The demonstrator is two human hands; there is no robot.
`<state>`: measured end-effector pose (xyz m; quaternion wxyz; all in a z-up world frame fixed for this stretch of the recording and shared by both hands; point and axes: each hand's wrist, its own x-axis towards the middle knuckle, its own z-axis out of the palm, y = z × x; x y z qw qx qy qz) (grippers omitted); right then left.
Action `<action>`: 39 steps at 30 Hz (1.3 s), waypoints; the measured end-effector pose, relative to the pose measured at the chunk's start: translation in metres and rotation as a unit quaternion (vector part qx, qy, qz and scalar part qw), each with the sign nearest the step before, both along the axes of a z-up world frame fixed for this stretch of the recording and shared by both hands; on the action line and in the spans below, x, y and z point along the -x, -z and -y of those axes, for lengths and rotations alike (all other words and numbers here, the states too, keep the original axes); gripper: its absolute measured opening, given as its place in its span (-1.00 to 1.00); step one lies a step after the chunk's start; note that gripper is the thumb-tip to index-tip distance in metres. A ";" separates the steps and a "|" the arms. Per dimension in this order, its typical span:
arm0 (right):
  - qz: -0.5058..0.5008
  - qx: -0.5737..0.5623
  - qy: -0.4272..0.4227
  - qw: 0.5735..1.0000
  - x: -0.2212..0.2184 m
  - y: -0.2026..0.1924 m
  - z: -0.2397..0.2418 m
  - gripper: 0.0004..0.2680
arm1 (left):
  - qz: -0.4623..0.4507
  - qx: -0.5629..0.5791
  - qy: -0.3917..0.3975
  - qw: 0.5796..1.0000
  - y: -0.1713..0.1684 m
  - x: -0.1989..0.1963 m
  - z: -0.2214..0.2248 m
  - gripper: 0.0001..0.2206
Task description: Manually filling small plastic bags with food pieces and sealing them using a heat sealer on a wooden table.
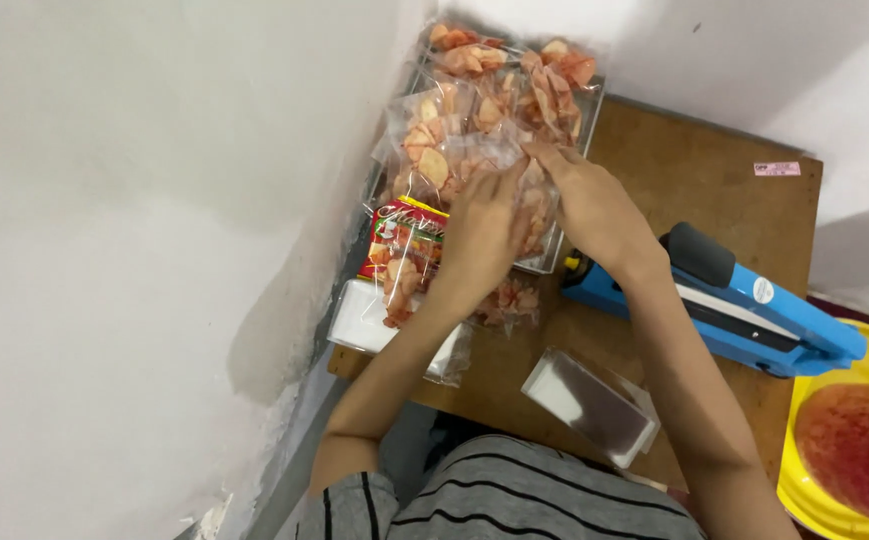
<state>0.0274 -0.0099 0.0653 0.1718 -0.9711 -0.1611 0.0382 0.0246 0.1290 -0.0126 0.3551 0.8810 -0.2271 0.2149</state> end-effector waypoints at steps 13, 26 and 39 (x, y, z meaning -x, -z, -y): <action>0.080 -0.191 -0.024 0.978 0.058 -0.072 0.019 -0.67 | -0.020 0.059 -0.012 0.998 -0.048 0.020 -0.005 -0.49; -0.043 -0.411 0.023 0.910 0.123 -0.064 0.064 -0.98 | -0.179 0.335 0.237 0.894 -0.124 0.102 0.006 -0.56; 0.055 -0.509 0.095 0.854 0.197 -0.067 0.128 -0.94 | -0.316 0.342 0.339 0.817 -0.117 0.137 0.088 -0.86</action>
